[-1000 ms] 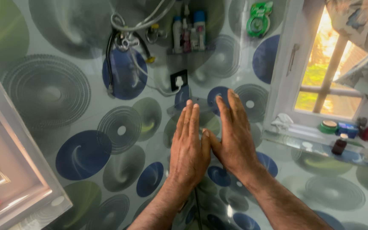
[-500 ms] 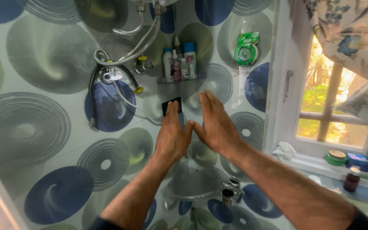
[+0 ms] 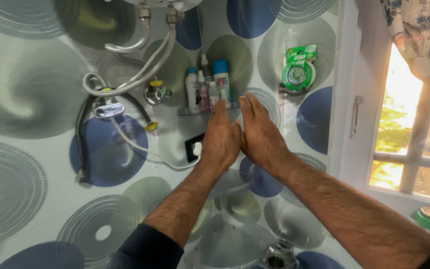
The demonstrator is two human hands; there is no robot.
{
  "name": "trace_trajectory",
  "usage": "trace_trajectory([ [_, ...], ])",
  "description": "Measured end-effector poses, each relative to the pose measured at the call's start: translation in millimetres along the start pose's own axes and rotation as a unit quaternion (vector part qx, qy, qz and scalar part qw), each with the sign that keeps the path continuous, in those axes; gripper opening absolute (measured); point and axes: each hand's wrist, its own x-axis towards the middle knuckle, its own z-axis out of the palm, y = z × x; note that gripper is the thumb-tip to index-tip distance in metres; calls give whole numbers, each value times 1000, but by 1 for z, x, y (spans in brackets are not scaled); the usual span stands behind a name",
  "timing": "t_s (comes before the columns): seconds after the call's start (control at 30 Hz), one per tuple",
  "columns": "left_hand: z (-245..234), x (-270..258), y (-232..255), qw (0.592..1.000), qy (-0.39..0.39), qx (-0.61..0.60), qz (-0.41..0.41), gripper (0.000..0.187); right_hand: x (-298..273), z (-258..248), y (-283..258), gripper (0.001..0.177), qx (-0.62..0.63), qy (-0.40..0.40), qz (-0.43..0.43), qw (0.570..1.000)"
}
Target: The person removes various toiletries from a corner shower shelf and places them on the windowsill. They handle bottles, boxes, and small containers one by one, then return some items to the shelf and arrange others on the sill. The task ends with the items organized on the windowsill and shelf.
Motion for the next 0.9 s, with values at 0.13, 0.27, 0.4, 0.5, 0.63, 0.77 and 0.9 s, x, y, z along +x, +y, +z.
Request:
trace_trajectory([
  [0.13,14,16,-9,999,34,21,0,60,9,8,28,68,16,11,-18,1000],
  [0.27,31,30,-25,997,24,67,-32,60,14,19,52,66,15,6,-37,999],
  [0.4,55,45,-38,994,45,90,-42,62,18,29,79,70,37,-5,-65,997],
  [0.5,68,58,-44,989,68,119,-52,61,22,35,96,69,59,-4,-77,995],
  [0.63,76,63,-49,980,113,161,-38,65,30,42,106,68,80,21,-89,993],
  [0.77,66,69,-56,966,167,199,10,68,37,43,111,78,115,-17,-49,992],
  [0.9,46,72,-72,964,157,208,-48,72,46,44,117,86,117,-65,-15,991],
])
